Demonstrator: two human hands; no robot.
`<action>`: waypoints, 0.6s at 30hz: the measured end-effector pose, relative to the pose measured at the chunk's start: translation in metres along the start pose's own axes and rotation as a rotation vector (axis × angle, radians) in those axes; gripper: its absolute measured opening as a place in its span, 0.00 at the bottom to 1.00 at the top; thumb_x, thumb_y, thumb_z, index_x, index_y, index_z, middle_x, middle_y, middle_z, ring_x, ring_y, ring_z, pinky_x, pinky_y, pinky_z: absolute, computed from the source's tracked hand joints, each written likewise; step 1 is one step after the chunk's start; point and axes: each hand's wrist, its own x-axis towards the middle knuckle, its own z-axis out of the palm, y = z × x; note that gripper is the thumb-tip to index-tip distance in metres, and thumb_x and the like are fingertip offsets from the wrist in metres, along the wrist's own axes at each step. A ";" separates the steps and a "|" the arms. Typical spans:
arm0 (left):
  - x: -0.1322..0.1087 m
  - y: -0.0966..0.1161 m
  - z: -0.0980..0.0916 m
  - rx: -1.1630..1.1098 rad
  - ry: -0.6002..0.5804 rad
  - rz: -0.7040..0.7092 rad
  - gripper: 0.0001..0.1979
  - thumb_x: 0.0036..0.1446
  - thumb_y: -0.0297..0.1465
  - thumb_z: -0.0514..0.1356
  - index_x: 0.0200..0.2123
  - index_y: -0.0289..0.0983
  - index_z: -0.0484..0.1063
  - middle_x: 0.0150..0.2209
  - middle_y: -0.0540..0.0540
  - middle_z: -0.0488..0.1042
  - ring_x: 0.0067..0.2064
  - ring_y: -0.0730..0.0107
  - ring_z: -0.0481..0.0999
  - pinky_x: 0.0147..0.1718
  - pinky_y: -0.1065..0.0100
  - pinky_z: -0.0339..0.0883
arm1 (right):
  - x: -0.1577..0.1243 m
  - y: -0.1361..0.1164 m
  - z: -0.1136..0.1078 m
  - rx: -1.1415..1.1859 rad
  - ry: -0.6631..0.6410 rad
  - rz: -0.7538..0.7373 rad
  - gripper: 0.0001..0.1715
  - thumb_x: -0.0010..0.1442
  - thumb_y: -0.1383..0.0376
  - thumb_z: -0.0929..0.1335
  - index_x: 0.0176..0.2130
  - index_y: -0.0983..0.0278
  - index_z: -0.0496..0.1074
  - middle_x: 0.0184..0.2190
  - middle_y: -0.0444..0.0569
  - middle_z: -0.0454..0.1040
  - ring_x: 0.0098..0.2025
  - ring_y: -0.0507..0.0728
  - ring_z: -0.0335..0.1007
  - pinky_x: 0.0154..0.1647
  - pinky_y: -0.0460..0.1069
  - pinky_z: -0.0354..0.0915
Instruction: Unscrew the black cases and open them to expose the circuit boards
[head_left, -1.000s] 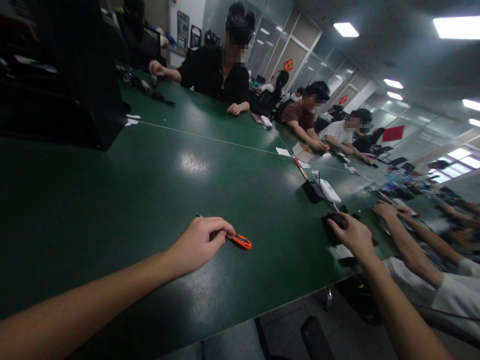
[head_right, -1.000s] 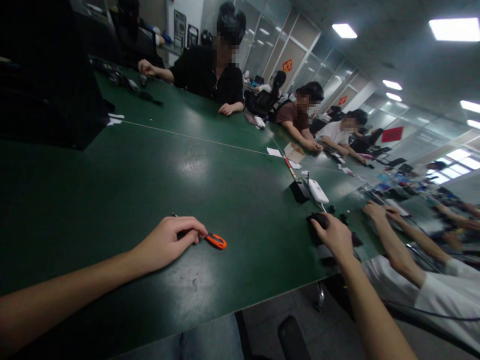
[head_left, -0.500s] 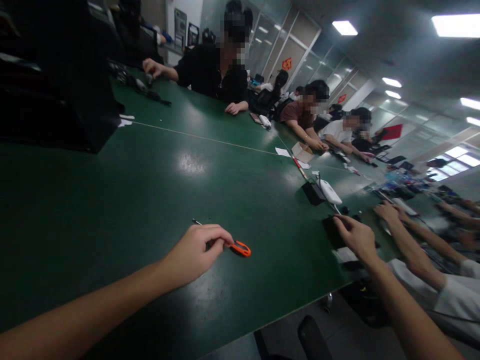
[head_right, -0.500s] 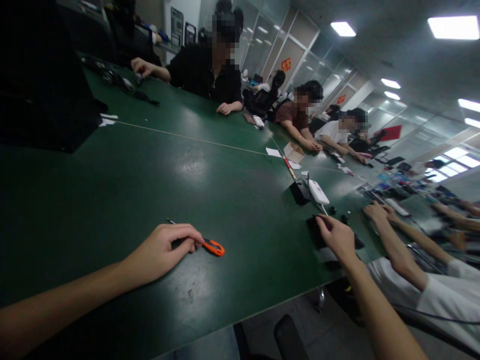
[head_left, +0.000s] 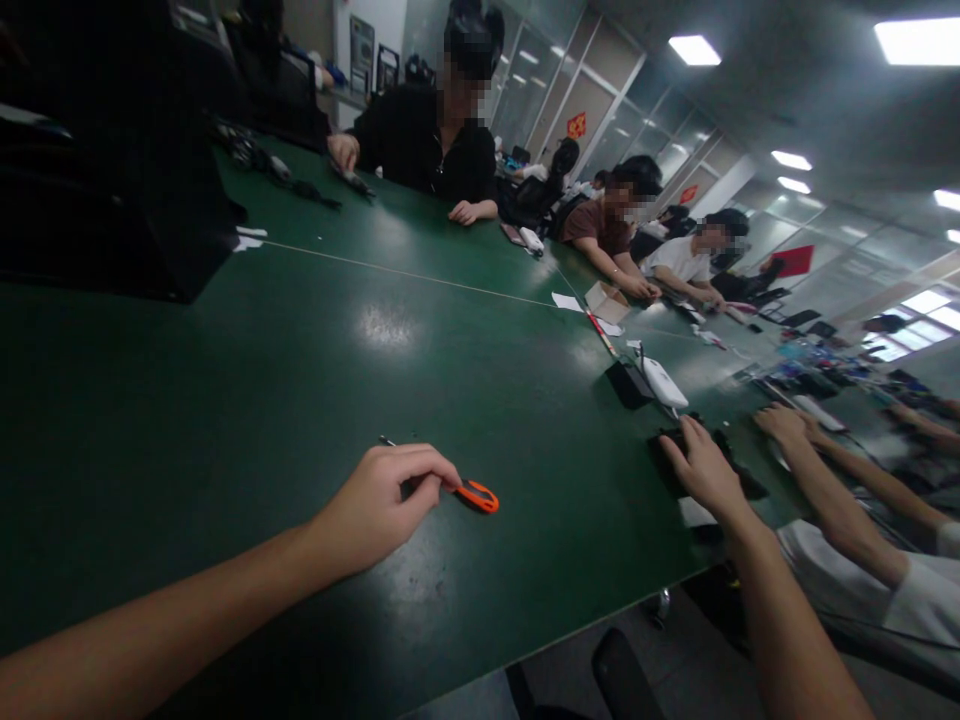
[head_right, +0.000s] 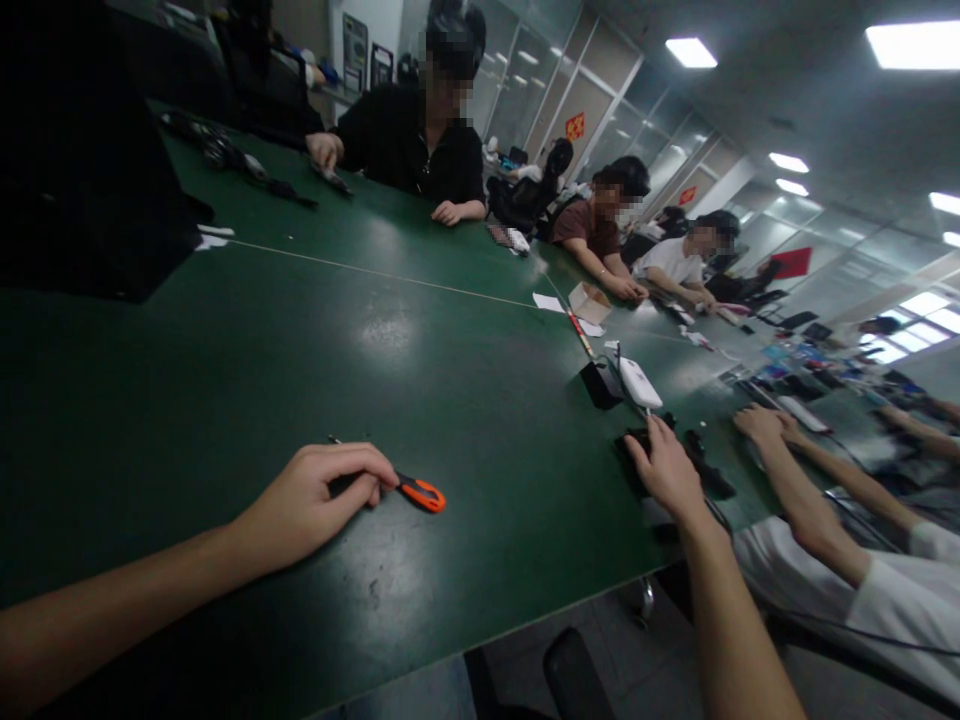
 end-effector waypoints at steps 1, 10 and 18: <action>0.000 0.000 0.000 0.000 -0.011 -0.005 0.13 0.58 0.19 0.55 0.34 0.38 0.79 0.31 0.50 0.80 0.32 0.71 0.77 0.35 0.70 0.67 | 0.003 0.002 0.001 0.018 -0.048 -0.016 0.48 0.60 0.41 0.60 0.62 0.75 0.65 0.61 0.67 0.66 0.60 0.71 0.66 0.62 0.64 0.62; -0.001 0.003 -0.002 0.005 -0.026 -0.049 0.13 0.59 0.20 0.55 0.34 0.37 0.79 0.30 0.50 0.79 0.31 0.71 0.76 0.34 0.69 0.65 | 0.017 0.008 -0.019 0.163 -0.248 -0.150 0.43 0.56 0.36 0.62 0.53 0.66 0.71 0.54 0.61 0.74 0.54 0.67 0.73 0.57 0.61 0.69; 0.000 0.002 -0.001 0.017 -0.086 -0.074 0.14 0.59 0.21 0.54 0.35 0.37 0.79 0.31 0.50 0.79 0.32 0.71 0.77 0.35 0.70 0.65 | 0.018 0.003 -0.028 0.219 -0.104 -0.173 0.31 0.62 0.43 0.60 0.45 0.64 0.74 0.50 0.59 0.74 0.53 0.63 0.72 0.59 0.58 0.66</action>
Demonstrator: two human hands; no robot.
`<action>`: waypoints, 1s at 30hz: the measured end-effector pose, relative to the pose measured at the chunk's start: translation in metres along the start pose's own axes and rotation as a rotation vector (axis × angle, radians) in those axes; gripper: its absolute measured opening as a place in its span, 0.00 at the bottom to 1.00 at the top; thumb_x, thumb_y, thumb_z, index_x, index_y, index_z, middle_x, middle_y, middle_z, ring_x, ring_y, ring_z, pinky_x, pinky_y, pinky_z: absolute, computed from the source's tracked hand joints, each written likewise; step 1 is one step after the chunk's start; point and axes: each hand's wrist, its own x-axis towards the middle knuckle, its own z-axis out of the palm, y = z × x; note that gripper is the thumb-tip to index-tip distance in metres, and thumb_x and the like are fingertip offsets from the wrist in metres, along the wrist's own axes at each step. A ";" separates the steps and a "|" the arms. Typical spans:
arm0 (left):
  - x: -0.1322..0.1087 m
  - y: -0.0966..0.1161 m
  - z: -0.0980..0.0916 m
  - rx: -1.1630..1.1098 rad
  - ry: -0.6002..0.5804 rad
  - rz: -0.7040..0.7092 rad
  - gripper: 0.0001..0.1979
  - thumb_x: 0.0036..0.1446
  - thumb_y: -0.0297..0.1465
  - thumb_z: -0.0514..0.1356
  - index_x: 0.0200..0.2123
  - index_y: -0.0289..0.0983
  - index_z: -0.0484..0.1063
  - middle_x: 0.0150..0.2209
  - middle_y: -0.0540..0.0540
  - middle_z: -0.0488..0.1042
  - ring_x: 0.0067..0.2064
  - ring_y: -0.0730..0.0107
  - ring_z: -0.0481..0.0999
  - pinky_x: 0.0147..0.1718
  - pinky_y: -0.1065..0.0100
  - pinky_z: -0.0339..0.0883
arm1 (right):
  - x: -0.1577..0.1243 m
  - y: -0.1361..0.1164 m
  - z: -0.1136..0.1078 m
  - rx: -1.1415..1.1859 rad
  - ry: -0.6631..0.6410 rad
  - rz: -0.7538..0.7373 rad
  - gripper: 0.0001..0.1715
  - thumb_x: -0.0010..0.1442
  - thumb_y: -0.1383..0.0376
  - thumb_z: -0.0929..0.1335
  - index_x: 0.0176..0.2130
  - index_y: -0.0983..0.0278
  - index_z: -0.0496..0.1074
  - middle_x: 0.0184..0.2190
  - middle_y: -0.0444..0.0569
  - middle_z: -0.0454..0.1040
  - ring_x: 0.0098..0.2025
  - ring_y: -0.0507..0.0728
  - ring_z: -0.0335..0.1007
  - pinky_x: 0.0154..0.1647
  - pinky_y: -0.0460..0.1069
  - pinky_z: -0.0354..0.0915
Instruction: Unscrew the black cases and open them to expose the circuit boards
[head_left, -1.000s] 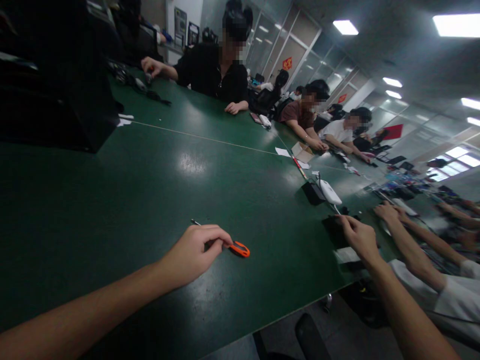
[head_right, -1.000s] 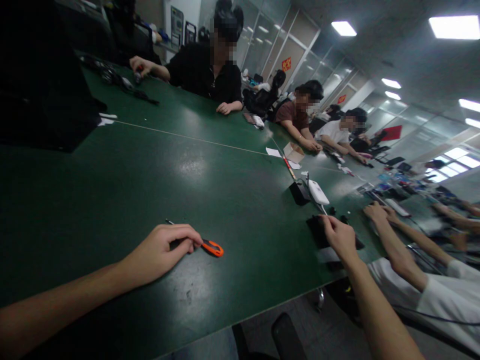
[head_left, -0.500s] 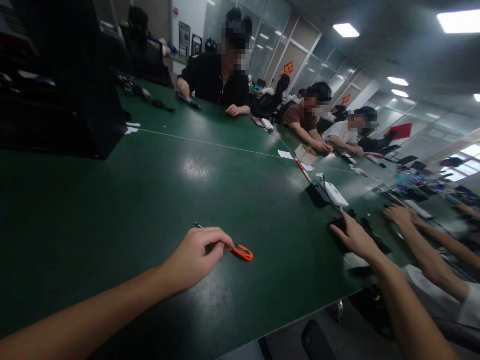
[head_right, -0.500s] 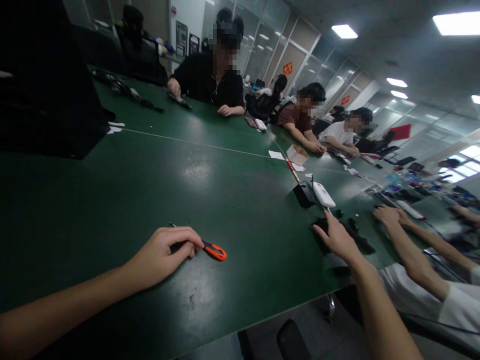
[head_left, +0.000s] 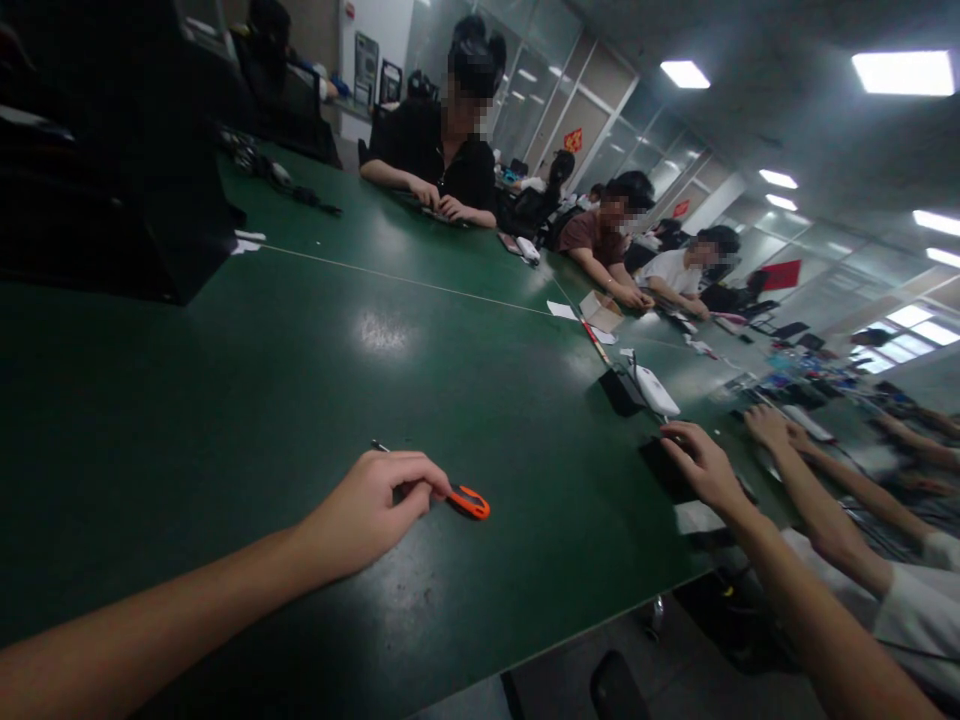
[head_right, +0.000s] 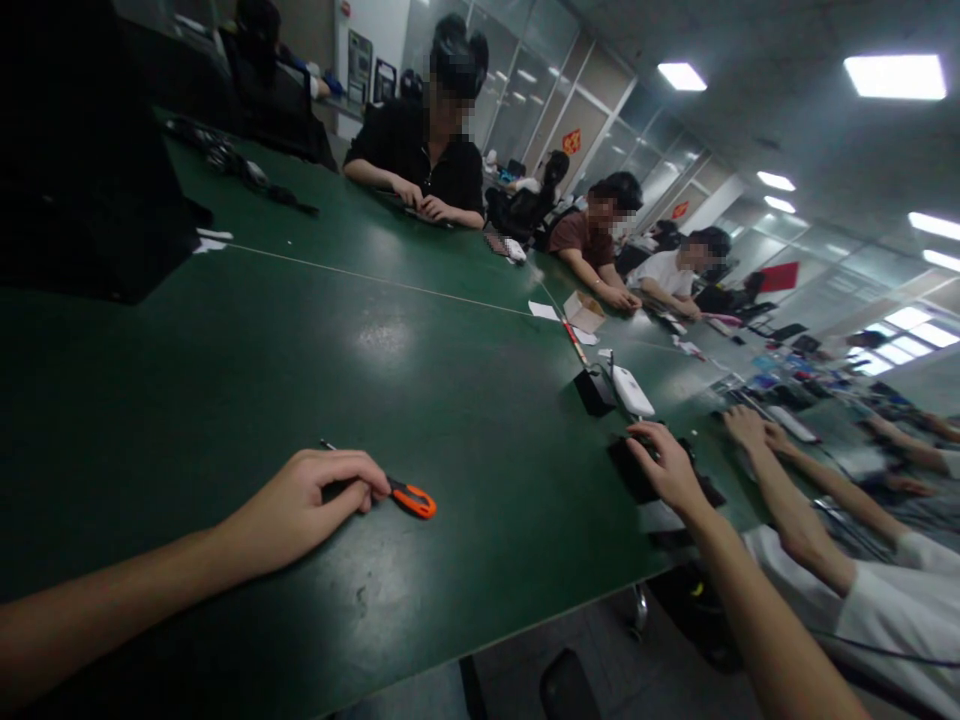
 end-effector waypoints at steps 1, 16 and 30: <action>0.000 0.000 0.000 0.000 0.000 0.000 0.14 0.59 0.21 0.54 0.35 0.37 0.79 0.31 0.50 0.79 0.32 0.71 0.77 0.35 0.70 0.65 | -0.003 -0.002 0.000 -0.003 0.035 0.001 0.29 0.63 0.44 0.60 0.43 0.63 0.74 0.49 0.59 0.75 0.52 0.63 0.72 0.58 0.58 0.66; 0.002 0.002 0.000 -0.006 0.013 -0.021 0.14 0.59 0.21 0.54 0.35 0.37 0.80 0.29 0.50 0.79 0.31 0.71 0.76 0.33 0.70 0.65 | -0.010 -0.019 -0.006 -0.127 0.095 -0.010 0.30 0.63 0.45 0.59 0.36 0.63 0.77 0.38 0.57 0.76 0.39 0.60 0.74 0.43 0.54 0.67; 0.001 -0.001 -0.004 -0.145 0.108 -0.114 0.11 0.59 0.25 0.54 0.34 0.36 0.78 0.27 0.49 0.77 0.28 0.69 0.76 0.32 0.68 0.67 | 0.115 -0.086 0.080 -0.215 0.194 0.316 0.30 0.63 0.59 0.61 0.55 0.80 0.65 0.51 0.79 0.66 0.51 0.72 0.67 0.50 0.65 0.63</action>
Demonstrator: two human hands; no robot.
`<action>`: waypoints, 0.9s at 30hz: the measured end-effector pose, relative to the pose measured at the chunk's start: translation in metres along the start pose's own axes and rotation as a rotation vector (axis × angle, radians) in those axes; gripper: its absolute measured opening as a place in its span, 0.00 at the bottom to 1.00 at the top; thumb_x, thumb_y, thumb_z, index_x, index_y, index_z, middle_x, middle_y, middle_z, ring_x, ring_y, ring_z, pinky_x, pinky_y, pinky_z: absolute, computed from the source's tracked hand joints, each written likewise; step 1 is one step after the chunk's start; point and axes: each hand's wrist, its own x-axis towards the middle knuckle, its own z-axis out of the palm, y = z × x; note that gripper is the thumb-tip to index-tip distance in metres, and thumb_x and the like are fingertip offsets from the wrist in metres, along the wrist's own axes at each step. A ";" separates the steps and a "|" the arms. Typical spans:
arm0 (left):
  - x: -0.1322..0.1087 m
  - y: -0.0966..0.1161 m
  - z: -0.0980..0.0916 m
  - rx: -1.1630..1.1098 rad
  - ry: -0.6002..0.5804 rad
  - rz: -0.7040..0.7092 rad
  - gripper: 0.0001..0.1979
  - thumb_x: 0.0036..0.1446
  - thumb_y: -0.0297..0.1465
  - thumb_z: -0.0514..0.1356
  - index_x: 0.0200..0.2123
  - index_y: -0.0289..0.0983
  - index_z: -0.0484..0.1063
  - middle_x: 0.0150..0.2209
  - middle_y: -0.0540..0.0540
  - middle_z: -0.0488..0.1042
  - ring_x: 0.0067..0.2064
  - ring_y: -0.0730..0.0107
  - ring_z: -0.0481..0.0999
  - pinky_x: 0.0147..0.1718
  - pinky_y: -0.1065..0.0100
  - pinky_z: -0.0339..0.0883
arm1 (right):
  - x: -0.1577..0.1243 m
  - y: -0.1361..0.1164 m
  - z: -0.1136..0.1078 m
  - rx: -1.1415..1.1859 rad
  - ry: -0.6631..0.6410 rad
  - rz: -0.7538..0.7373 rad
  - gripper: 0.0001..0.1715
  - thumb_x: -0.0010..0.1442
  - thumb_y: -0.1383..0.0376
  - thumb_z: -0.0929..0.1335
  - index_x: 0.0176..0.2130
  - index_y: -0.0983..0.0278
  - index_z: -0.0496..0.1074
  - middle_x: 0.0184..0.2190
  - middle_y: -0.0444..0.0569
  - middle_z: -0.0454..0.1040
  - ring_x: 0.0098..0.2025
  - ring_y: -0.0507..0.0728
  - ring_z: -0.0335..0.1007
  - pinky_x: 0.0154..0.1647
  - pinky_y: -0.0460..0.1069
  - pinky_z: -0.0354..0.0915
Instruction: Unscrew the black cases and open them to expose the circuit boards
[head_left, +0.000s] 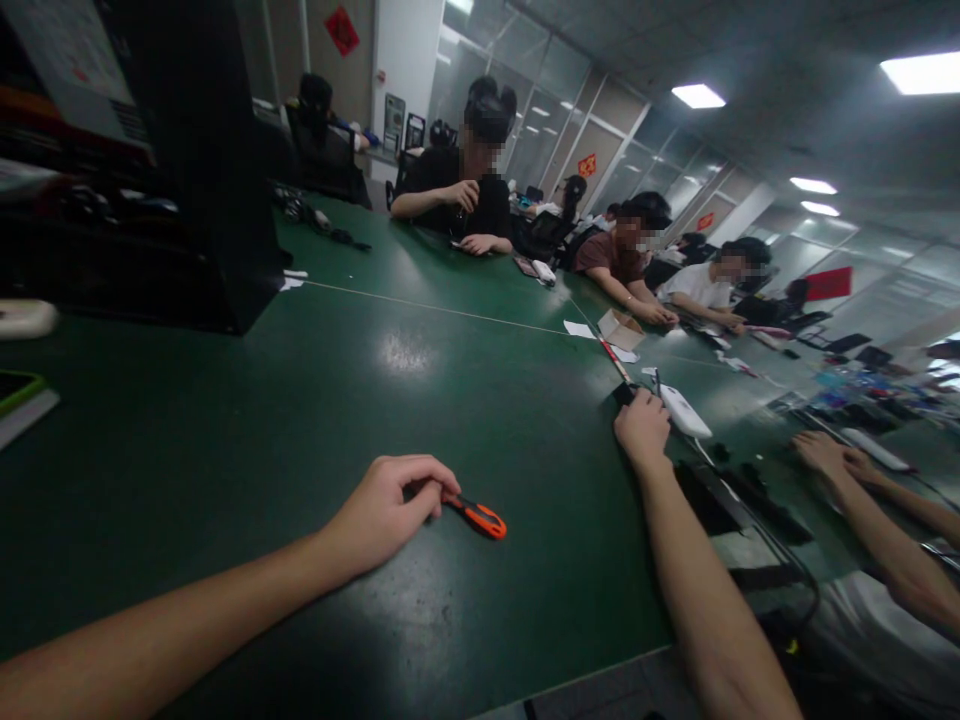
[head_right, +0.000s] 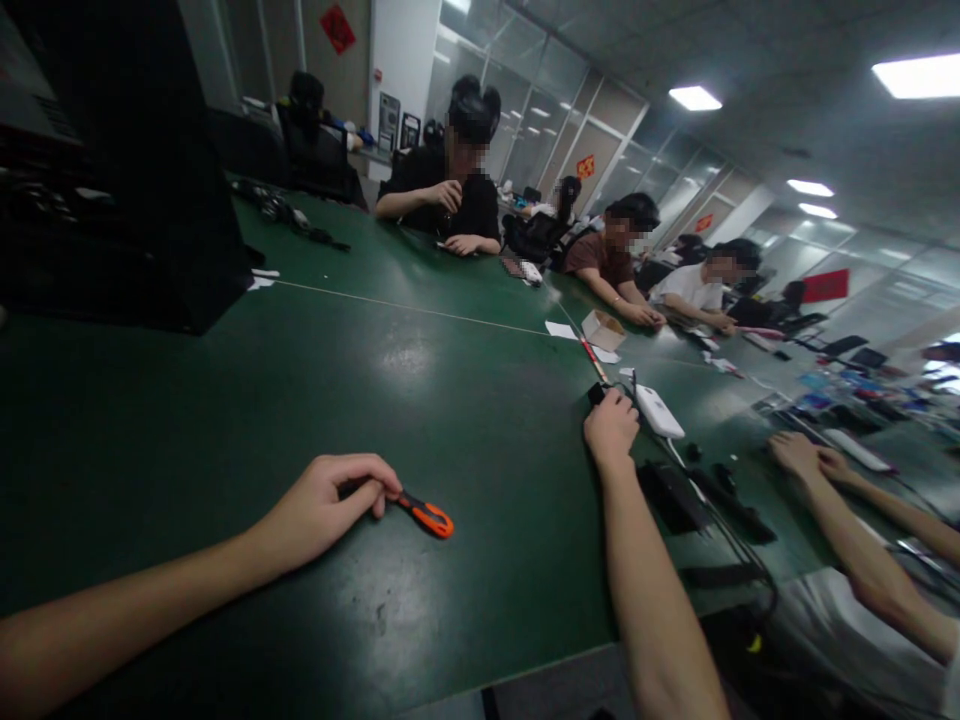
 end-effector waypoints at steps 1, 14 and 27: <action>0.000 -0.001 -0.001 -0.003 0.009 -0.015 0.12 0.60 0.26 0.54 0.34 0.35 0.78 0.25 0.49 0.76 0.28 0.69 0.76 0.32 0.68 0.67 | -0.002 -0.011 0.008 0.028 0.028 0.001 0.29 0.63 0.61 0.59 0.56 0.80 0.64 0.53 0.79 0.65 0.53 0.72 0.66 0.52 0.66 0.62; 0.004 -0.002 -0.009 0.138 0.114 0.058 0.10 0.64 0.26 0.54 0.40 0.37 0.77 0.38 0.45 0.79 0.41 0.65 0.79 0.41 0.64 0.71 | -0.057 -0.107 -0.016 0.528 -0.092 -0.507 0.23 0.65 0.57 0.63 0.56 0.66 0.70 0.55 0.59 0.71 0.58 0.62 0.68 0.62 0.61 0.63; 0.020 -0.013 -0.040 0.505 0.148 0.117 0.13 0.60 0.34 0.64 0.48 0.38 0.75 0.48 0.43 0.78 0.50 0.58 0.76 0.53 0.57 0.68 | -0.141 -0.176 -0.066 0.746 -0.419 -1.435 0.47 0.57 0.41 0.70 0.66 0.61 0.59 0.62 0.60 0.61 0.61 0.63 0.60 0.59 0.58 0.62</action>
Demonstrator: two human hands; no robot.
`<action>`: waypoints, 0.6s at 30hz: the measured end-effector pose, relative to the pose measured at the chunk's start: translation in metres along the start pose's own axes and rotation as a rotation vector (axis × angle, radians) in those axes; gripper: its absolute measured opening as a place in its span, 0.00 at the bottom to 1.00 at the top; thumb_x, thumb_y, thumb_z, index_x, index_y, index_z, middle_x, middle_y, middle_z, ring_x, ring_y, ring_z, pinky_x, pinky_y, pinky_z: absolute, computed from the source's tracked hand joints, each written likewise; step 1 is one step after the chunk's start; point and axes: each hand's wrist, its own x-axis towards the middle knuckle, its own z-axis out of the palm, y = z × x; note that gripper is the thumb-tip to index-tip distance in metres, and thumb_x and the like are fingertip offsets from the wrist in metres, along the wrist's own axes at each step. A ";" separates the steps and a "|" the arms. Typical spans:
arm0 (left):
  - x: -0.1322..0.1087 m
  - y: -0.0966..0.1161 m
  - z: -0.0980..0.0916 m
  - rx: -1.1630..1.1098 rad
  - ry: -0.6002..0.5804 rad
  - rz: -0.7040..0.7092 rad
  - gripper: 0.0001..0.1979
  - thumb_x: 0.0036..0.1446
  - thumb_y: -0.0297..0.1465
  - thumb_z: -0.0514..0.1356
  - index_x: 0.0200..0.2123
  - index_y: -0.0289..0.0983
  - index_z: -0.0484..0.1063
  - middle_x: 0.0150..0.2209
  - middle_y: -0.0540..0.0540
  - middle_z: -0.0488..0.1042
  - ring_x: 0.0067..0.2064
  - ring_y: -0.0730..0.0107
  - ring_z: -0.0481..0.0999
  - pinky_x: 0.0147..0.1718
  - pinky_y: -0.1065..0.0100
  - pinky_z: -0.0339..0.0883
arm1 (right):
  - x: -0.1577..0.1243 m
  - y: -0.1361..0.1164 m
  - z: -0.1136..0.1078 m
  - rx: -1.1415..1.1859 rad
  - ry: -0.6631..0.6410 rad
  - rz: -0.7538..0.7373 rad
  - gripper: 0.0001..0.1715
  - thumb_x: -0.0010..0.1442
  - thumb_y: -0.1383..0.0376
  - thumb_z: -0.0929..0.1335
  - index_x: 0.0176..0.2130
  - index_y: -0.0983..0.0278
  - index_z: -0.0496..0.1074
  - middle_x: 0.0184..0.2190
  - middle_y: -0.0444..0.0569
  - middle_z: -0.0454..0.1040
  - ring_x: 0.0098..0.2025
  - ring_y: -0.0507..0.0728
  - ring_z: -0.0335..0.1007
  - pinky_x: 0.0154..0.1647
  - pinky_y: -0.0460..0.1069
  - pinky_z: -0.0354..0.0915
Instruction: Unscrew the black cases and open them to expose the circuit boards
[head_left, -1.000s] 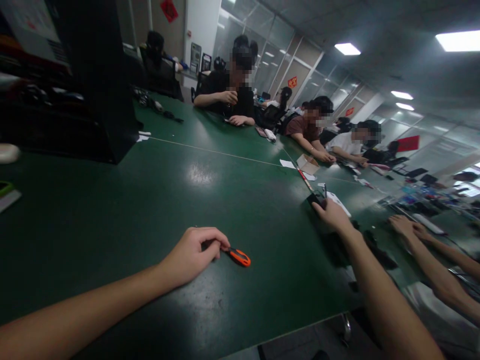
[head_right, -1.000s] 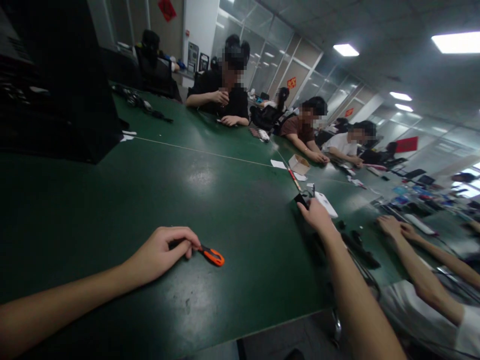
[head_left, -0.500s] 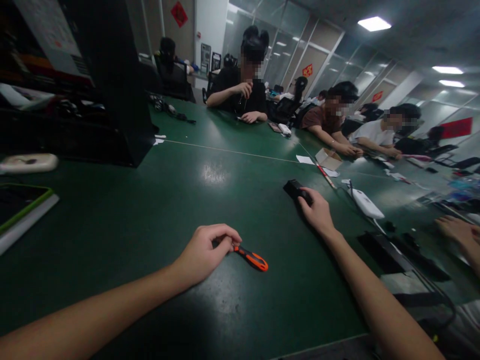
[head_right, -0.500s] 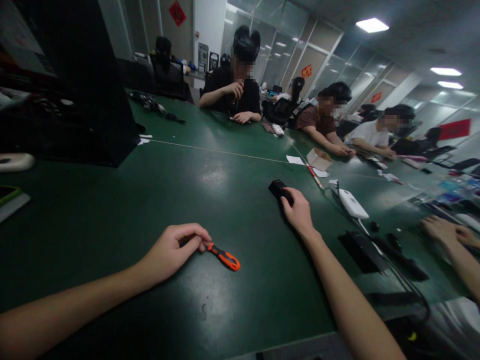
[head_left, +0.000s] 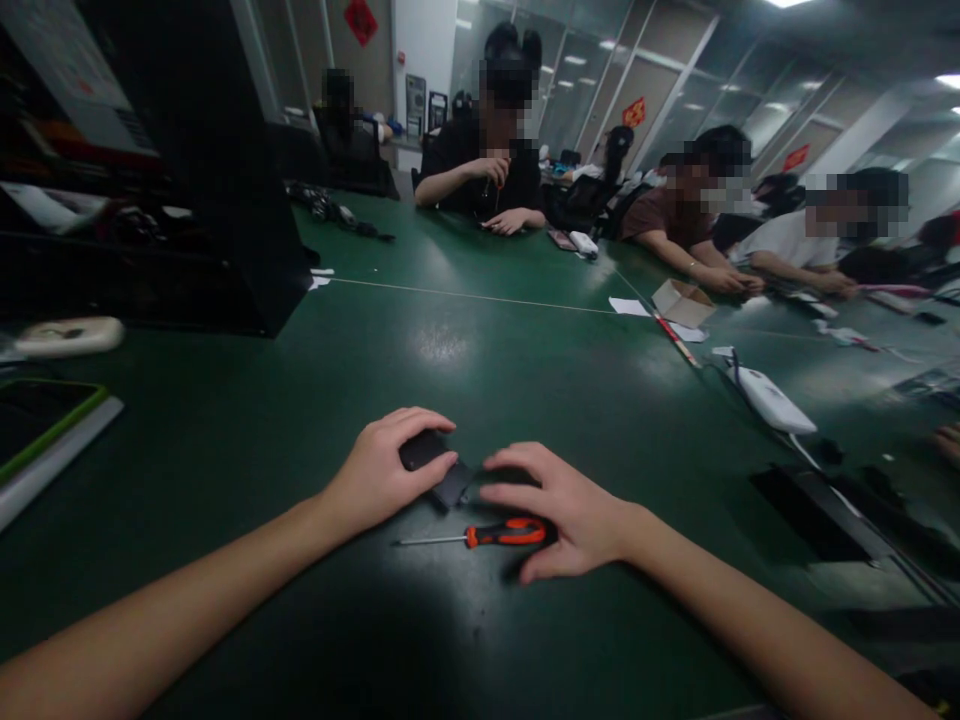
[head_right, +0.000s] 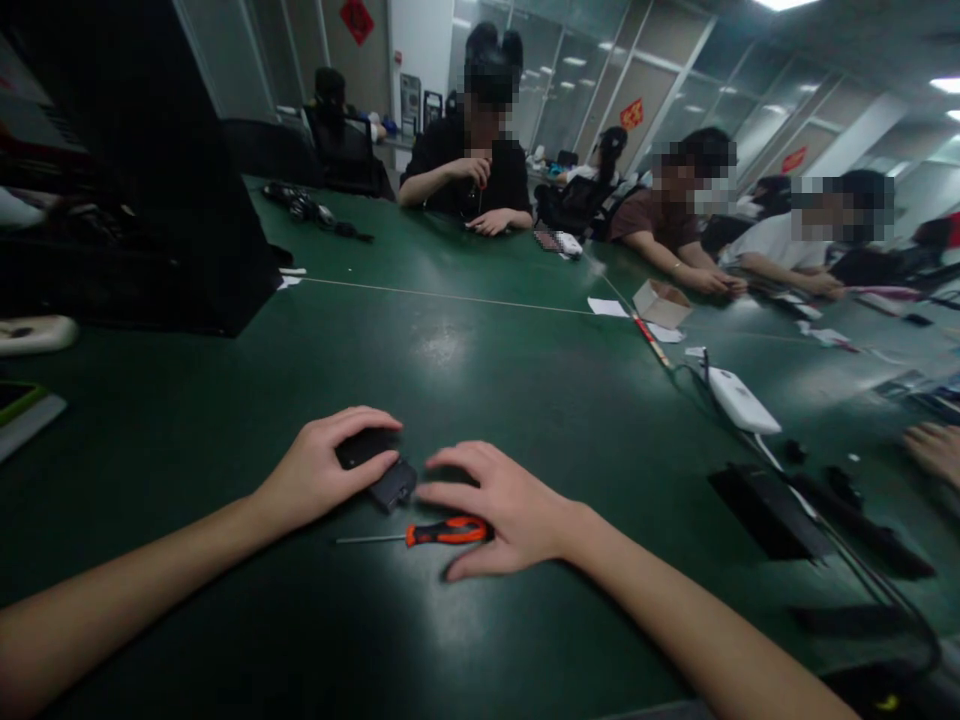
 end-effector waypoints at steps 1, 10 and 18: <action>0.000 0.000 0.000 -0.001 -0.007 -0.007 0.10 0.61 0.34 0.64 0.44 0.37 0.76 0.45 0.43 0.79 0.48 0.59 0.77 0.50 0.59 0.68 | 0.001 -0.002 0.001 -0.019 -0.048 -0.025 0.44 0.56 0.42 0.70 0.63 0.61 0.64 0.57 0.58 0.66 0.55 0.62 0.63 0.54 0.57 0.64; 0.001 -0.001 -0.006 0.037 -0.202 0.033 0.16 0.58 0.38 0.66 0.48 0.40 0.75 0.48 0.43 0.79 0.50 0.56 0.77 0.50 0.58 0.66 | -0.010 0.028 -0.003 0.638 0.233 0.467 0.15 0.59 0.59 0.73 0.46 0.62 0.75 0.38 0.48 0.74 0.39 0.51 0.70 0.40 0.47 0.66; -0.004 -0.002 -0.006 0.035 -0.323 0.077 0.29 0.54 0.43 0.70 0.57 0.41 0.70 0.55 0.40 0.76 0.57 0.50 0.73 0.56 0.53 0.63 | -0.006 0.053 -0.008 1.340 0.801 0.887 0.27 0.55 0.59 0.75 0.53 0.58 0.68 0.42 0.47 0.75 0.37 0.51 0.72 0.37 0.47 0.72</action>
